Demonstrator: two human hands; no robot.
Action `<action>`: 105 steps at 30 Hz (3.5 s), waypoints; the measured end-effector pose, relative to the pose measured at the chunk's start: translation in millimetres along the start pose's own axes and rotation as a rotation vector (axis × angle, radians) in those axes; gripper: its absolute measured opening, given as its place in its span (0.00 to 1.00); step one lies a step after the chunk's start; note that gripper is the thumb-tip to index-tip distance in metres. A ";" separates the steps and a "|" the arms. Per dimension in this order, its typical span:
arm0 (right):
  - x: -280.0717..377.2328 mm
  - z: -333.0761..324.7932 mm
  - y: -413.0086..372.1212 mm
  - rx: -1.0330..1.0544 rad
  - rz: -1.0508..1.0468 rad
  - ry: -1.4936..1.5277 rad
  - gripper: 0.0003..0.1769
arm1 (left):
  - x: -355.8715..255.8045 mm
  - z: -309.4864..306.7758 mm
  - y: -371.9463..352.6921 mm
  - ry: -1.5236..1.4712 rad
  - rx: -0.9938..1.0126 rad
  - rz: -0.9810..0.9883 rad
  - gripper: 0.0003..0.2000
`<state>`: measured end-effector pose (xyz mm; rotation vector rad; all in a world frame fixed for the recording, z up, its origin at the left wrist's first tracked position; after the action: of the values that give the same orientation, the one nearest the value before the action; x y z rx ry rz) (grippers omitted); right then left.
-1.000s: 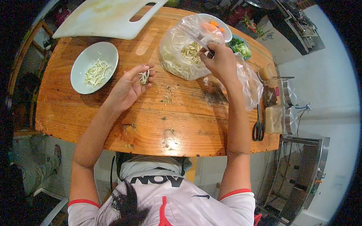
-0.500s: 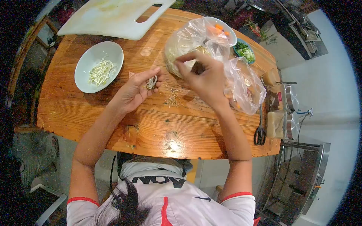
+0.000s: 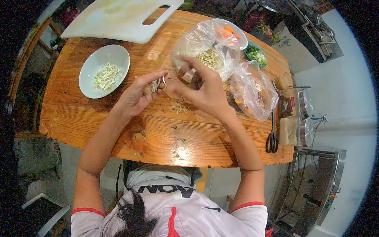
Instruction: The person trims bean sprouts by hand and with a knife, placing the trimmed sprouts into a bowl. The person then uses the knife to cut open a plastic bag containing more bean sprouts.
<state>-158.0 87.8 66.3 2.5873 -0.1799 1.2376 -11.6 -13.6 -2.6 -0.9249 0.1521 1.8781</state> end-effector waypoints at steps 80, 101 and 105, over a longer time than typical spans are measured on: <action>-86.3 -43.4 38.4 -0.432 -0.094 -0.605 0.14 | 8.5 2.3 1.3 0.084 -0.011 -0.005 0.16; -65.2 -69.4 34.6 -0.366 0.091 0.069 0.12 | 10.1 1.6 0.1 0.026 0.045 -0.031 0.21; -46.5 -65.5 29.5 -0.327 0.192 0.234 0.12 | 9.5 1.5 -0.2 0.000 0.066 -0.058 0.21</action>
<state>-242.6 78.5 74.8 2.1688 -0.5444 1.4281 -14.3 -5.9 -7.7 -0.8749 0.1847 1.8093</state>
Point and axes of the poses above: each hand's wrist, its own y-axis towards the middle knuckle, its own z-axis out of the palm, x = y × z, the point moved 2 cm from there along y, towards the middle knuckle, and after that the axes turned 2 degrees about -y, right-handed, at the moved point
